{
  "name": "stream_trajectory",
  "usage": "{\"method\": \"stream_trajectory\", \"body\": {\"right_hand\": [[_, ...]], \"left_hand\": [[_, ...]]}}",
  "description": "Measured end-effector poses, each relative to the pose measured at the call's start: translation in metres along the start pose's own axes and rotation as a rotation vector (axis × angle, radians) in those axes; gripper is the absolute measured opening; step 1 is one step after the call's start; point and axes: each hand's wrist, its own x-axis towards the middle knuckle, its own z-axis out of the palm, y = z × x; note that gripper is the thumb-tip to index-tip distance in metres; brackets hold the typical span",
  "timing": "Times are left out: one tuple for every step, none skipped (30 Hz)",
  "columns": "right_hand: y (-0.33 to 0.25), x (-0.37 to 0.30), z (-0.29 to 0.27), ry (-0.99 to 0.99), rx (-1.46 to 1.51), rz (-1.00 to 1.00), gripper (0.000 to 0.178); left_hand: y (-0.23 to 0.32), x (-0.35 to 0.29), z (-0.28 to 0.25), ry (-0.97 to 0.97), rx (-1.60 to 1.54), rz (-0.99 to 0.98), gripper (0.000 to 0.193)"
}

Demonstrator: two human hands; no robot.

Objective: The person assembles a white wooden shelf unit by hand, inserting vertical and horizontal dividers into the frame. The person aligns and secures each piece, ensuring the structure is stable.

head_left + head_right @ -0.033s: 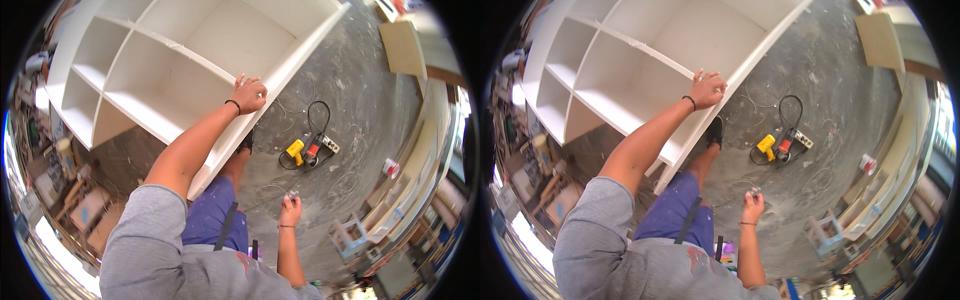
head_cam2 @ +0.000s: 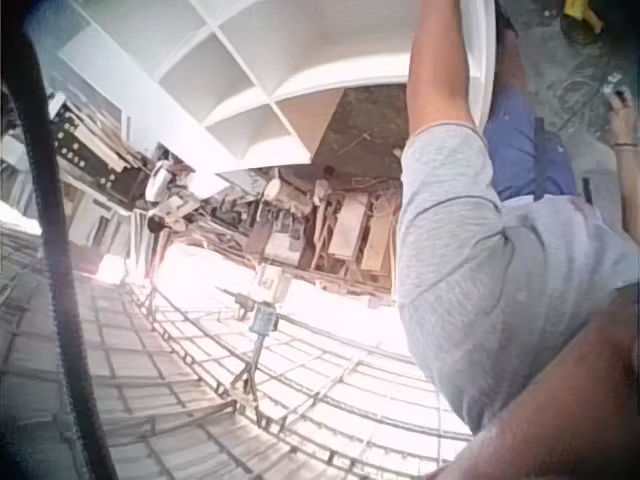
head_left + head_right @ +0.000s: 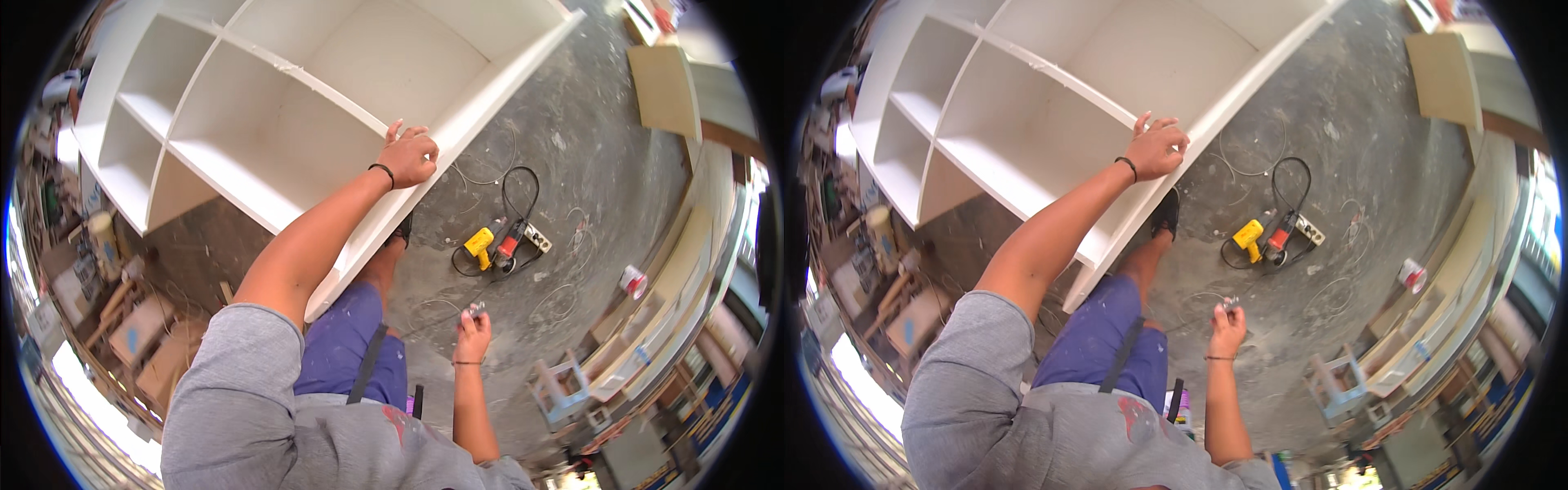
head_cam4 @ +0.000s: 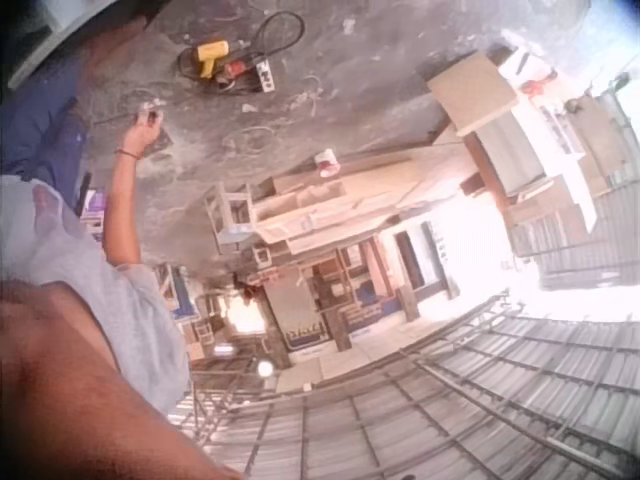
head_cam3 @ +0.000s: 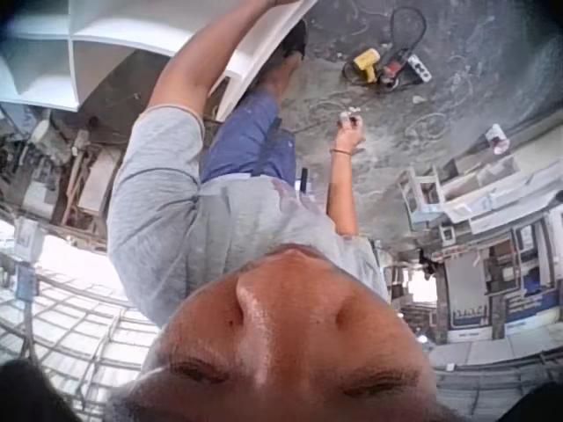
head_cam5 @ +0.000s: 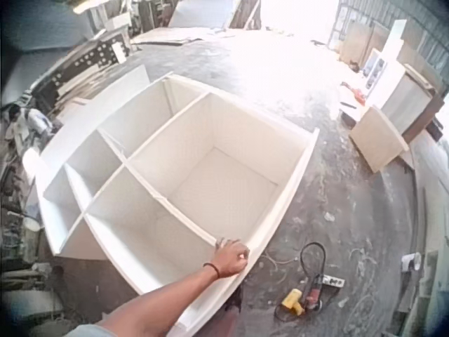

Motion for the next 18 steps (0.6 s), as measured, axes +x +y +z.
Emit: {"method": "stream_trajectory", "body": {"right_hand": [[-0.022,0.017,0.013,-0.051,-0.021,-0.046,0.021],[-0.043,0.030,0.025,-0.105,-0.039,-0.086,0.020],[-0.063,0.039,0.035,-0.155,-0.060,-0.126,0.018],[-0.084,0.048,0.046,-0.190,-0.080,-0.133,0.017],[-0.102,0.053,0.053,-0.222,-0.101,-0.136,0.015],[-0.119,0.058,0.056,-0.248,-0.126,-0.142,0.014],[-0.131,0.062,0.058,-0.284,-0.178,-0.175,0.013],[-0.148,0.064,0.061,-0.333,-0.251,-0.222,0.013],[-0.164,0.065,0.067,-0.386,-0.322,-0.265,0.013],[-0.179,0.067,0.071,-0.439,-0.392,-0.308,0.013],[-0.192,0.071,0.078,-0.480,-0.407,-0.342,0.009],[-0.210,0.074,0.092,-0.553,-0.500,-0.415,0.007],[-0.230,0.073,0.108,-0.621,-0.591,-0.490,0.006],[-0.244,0.080,0.124,-0.698,-0.676,-0.570,0.005],[-0.254,0.095,0.138,-0.785,-0.800,-0.732,0.007],[-0.265,0.107,0.158,-0.867,-0.902,-0.853,0.008],[-0.275,0.109,0.185,-0.974,-0.972,-0.949,0.010],[-0.286,0.113,0.210,-1.053,-1.035,-1.050,0.011]], "left_hand": [[-0.001,0.001,-0.002,0.002,-0.012,-0.001,0.017],[-0.002,-0.003,-0.003,0.001,-0.022,-0.005,0.016],[-0.001,-0.007,-0.004,-0.001,-0.037,-0.007,0.015],[0.000,-0.007,-0.006,0.029,-0.019,-0.009,0.015],[0.003,-0.012,-0.007,0.054,-0.002,-0.013,0.014],[0.009,-0.015,-0.003,0.079,0.009,-0.013,0.014],[0.017,-0.024,0.004,0.171,-0.025,0.002,0.019],[0.029,-0.033,0.009,0.308,-0.075,-0.060,0.021],[0.041,-0.046,0.014,0.444,-0.118,-0.128,0.023],[0.051,-0.056,0.018,0.578,-0.161,-0.197,0.026],[0.052,-0.068,0.025,0.640,-0.153,-0.294,0.028],[0.047,-0.085,0.038,0.705,-0.137,-0.403,0.029],[0.042,-0.102,0.050,0.766,-0.124,-0.509,0.031],[0.038,-0.117,0.058,0.781,-0.123,-0.653,0.032],[0.033,-0.124,0.064,0.792,-0.126,-0.783,0.033],[0.027,-0.131,0.070,0.730,-0.163,-0.933,0.034],[0.026,-0.138,0.074,0.760,-0.190,-1.043,0.035],[0.026,-0.138,0.083,0.767,-0.231,-1.141,0.036]]}}
